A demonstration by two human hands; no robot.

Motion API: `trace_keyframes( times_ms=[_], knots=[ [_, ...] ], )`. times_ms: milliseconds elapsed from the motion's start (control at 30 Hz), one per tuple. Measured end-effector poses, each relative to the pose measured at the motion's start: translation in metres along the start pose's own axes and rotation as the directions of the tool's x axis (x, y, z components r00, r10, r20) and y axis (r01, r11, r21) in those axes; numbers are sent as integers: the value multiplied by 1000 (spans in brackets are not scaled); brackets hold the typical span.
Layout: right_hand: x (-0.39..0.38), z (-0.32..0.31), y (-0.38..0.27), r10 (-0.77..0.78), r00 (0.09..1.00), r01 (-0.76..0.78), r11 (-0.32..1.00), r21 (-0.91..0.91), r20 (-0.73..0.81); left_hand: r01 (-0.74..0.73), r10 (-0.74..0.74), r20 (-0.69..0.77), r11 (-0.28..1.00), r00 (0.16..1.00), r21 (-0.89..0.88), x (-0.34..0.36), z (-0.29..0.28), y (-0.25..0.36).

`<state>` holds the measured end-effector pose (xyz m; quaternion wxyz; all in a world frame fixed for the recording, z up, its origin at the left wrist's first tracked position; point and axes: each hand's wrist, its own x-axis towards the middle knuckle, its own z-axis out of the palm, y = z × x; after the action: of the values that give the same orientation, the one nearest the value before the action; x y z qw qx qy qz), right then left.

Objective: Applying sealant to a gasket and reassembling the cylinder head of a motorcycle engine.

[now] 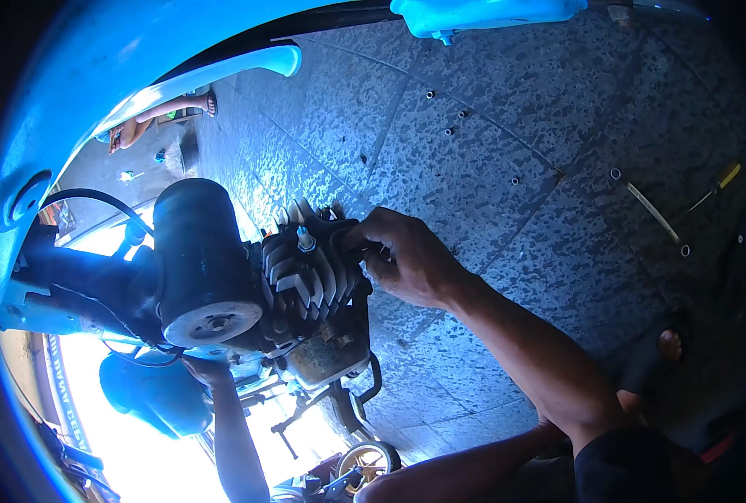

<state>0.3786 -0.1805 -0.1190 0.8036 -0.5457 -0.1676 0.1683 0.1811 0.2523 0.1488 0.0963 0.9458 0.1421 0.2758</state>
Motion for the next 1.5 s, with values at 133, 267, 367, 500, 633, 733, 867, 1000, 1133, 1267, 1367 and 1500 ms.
trace_keyframes(
  times_ms=[133, 267, 367, 500, 633, 733, 867, 1000, 1133, 1267, 1367, 1500],
  knots=[
    [0, -1, -2, 140, 989, -140, 990, -1, 49, -180, 175, 42, 935, 984, 307, 3, -7, -5],
    [3, 1, -5, -23, 999, 23, 1000, -7, 33, -382, 358, 160, 728, 920, 569, -2, 0, 4],
    [9, -4, -3, 7, 993, 2, 997, -78, 115, -327, 303, 124, 849, 945, 415, 0, 0, 2],
    [11, -6, 0, -74, 988, 81, 995, -51, 133, -37, 37, -76, 999, 996, 1, 2, 2, 2],
    [9, -11, -2, -57, 989, 80, 982, -169, 138, -358, 349, 109, 807, 931, 470, -4, 19, 24],
    [14, -12, -8, 23, 975, 39, 961, -275, 220, -220, 246, -5, 877, 969, 426, 2, 0, 6],
    [11, -9, -4, -91, 985, 118, 975, -187, 144, -100, 100, 23, 895, 995, 434, -1, -5, -3],
    [14, -16, 7, -33, 977, 97, 949, -301, 210, -131, 146, -84, 979, 986, 157, -3, 10, 5],
    [36, -66, 49, 173, 971, -232, 847, -478, -164, 212, -310, -144, 858, 940, -467, -3, 24, 42],
    [104, -120, 99, -262, 912, -112, 582, -805, -316, -426, 445, 127, 679, 887, 597, -3, 24, 31],
    [148, -115, 111, -66, 989, -102, 348, -932, -133, -276, 276, 75, 822, 958, 498, -2, 8, 15],
    [160, -130, 103, 157, 987, -68, 340, -938, -15, -409, 463, 94, 649, 881, 641, -9, 38, 40]
  ],
)
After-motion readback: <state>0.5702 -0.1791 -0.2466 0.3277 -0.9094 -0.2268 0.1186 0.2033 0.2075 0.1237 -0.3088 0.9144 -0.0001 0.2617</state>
